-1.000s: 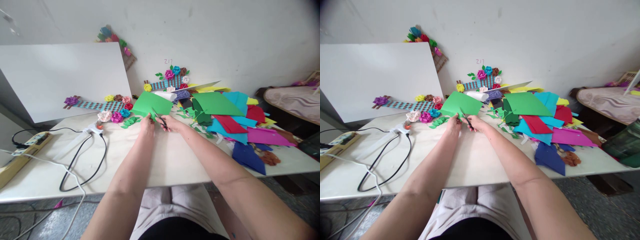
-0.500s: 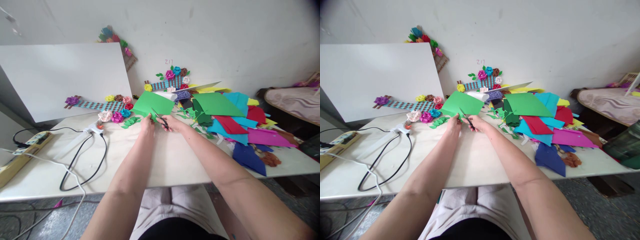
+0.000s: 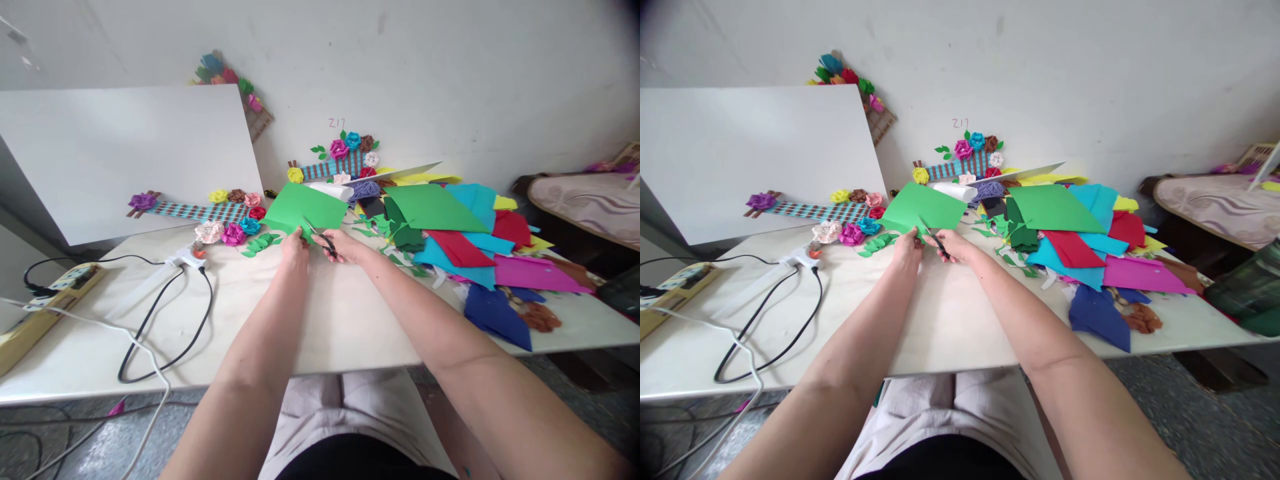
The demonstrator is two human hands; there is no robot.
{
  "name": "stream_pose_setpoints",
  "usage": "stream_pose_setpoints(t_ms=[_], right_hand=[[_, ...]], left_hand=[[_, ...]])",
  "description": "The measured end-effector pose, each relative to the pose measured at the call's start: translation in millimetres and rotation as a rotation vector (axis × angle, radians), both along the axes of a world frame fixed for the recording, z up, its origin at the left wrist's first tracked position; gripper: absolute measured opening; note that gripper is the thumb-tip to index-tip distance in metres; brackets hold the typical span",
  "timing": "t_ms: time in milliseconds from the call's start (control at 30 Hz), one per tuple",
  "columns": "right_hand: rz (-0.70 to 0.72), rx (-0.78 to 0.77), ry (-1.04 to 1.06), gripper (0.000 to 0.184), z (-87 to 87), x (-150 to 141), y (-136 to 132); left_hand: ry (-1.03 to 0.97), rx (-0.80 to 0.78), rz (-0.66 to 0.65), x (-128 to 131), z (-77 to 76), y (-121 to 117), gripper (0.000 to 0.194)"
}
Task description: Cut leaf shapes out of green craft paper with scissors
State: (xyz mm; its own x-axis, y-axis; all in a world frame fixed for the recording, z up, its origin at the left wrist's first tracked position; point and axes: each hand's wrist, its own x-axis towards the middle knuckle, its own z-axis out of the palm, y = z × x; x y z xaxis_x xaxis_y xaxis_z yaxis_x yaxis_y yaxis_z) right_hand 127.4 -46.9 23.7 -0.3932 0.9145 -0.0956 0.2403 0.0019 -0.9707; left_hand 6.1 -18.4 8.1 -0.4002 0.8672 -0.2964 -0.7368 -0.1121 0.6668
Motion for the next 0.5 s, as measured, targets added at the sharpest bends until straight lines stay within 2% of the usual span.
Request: stream_pose_setpoints(t_ms=[500], right_hand=[[-0.003, 0.028, -0.024, 0.021, 3.6, 1.3, -2.8]], left_hand=[[-0.030, -0.028, 0.001, -1.2, 3.9, 0.1, 0.026]])
